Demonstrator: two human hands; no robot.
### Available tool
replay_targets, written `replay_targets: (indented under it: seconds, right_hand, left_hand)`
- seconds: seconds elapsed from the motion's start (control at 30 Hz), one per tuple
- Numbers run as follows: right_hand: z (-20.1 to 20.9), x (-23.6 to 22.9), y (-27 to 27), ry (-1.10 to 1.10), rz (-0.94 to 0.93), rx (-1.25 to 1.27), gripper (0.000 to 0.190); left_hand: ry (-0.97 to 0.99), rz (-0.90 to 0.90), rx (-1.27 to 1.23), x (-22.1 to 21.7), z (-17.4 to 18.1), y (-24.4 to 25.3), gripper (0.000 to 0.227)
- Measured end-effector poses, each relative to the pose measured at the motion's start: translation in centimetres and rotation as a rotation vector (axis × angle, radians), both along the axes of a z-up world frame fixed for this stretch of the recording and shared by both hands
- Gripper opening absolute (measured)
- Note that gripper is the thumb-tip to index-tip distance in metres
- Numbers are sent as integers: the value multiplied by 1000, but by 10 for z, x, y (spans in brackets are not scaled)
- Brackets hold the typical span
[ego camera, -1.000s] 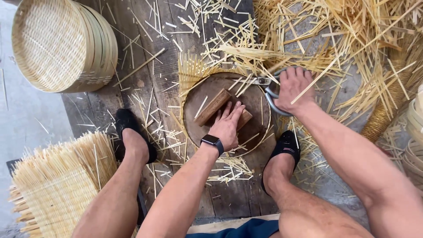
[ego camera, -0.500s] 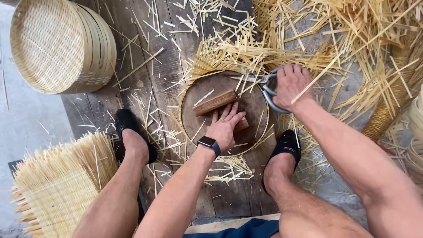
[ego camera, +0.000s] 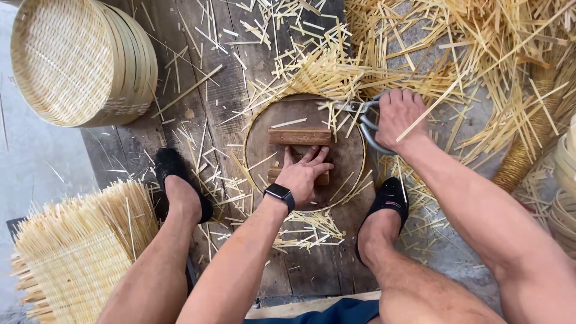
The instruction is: Assembling and trimming bamboo steamer baskets using strips and hoops.
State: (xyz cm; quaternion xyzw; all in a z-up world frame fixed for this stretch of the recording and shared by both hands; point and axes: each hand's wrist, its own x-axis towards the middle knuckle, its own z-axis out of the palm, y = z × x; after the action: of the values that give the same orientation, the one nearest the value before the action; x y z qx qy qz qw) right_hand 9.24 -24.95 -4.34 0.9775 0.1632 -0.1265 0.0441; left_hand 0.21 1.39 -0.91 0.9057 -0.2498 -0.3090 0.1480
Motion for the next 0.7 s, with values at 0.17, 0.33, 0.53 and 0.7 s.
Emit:
replay_targets:
  seconds: [0.17,0.33,0.53,0.7]
  right_hand:
    - [-45,-16,-44,83,-58,101,36]
    - [-38,-22,-51,42,-132,269,27]
    - [-33,-6,-23,-364,79,22,68]
    - [-55,-24,-60,153,-60,92,22]
  left_hand:
    - [64,-75,124,6,21,2,76]
    - [-11,716,168,8,7,-33,118]
    - [-110,1196,270,29,-5,-79,132]
    - [-131,969,191,19,2,-67,130]
